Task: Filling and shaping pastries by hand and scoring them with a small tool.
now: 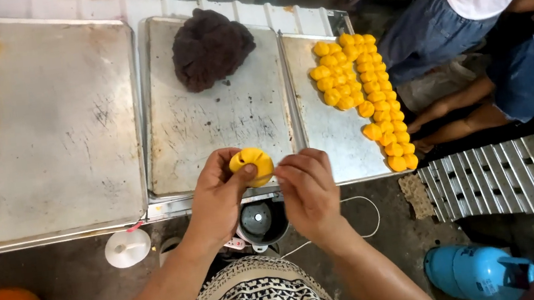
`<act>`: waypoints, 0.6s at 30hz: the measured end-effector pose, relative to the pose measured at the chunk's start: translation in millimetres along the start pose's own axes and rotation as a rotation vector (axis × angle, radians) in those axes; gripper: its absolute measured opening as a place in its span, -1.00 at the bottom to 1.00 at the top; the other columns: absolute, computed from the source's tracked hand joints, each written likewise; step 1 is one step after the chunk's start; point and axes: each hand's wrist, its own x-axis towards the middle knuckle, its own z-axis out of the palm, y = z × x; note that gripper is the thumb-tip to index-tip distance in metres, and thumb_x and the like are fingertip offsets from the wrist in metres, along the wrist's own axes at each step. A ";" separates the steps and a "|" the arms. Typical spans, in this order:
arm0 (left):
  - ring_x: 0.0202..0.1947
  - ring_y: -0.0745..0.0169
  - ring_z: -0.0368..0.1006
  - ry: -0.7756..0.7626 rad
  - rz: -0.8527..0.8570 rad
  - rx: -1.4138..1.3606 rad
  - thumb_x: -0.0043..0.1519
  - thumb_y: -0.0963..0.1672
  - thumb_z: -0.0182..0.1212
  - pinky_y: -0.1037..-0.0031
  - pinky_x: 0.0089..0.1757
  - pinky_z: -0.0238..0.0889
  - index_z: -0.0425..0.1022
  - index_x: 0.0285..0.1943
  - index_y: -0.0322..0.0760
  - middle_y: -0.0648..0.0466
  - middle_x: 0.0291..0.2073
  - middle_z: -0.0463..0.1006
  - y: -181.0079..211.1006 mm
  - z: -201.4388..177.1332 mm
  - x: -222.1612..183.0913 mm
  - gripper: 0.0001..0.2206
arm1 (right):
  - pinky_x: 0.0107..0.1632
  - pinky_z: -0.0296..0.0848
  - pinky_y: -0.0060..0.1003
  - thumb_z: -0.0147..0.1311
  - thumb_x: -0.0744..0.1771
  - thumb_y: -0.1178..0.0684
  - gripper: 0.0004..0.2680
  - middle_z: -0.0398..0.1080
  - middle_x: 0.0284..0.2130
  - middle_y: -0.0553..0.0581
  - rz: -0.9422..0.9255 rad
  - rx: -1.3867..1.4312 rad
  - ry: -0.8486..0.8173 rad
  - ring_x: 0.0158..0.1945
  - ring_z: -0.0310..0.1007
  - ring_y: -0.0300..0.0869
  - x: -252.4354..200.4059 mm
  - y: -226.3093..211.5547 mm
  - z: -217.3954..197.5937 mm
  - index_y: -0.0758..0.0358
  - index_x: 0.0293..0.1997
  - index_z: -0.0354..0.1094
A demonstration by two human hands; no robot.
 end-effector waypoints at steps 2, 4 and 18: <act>-0.20 0.06 0.46 0.010 -0.031 -0.073 0.19 -0.28 0.29 0.35 -0.14 0.43 0.39 0.12 -0.48 -0.12 -0.18 0.46 2.0 5.2 -3.6 -0.68 | -0.07 0.51 -0.02 0.16 0.32 0.28 -0.95 0.50 -0.30 0.23 -0.025 -0.027 0.011 -0.27 0.45 0.11 0.8 2.0 -0.2 0.36 -0.21 0.52; -0.18 0.03 0.50 -0.027 -0.046 -0.213 0.14 -0.31 0.29 0.30 -0.15 0.45 0.38 0.09 -0.46 -0.12 -0.18 0.46 0.5 -2.4 -6.2 -0.66 | -0.09 0.52 -0.02 0.15 0.33 0.30 -0.95 0.48 -0.32 0.25 -0.025 -0.044 -0.006 -0.29 0.45 0.13 0.5 10.4 -5.0 0.38 -0.21 0.51; -0.22 0.21 0.44 -0.050 0.038 -0.008 0.19 -0.26 0.32 0.41 -0.17 0.42 0.43 0.09 -0.46 -0.02 -0.24 0.46 -2.4 4.3 -1.6 -0.69 | -0.11 0.51 0.02 0.15 0.32 0.32 -0.96 0.48 -0.32 0.29 0.013 -0.004 0.029 -0.28 0.45 0.16 -0.7 -2.8 -11.0 0.43 -0.21 0.49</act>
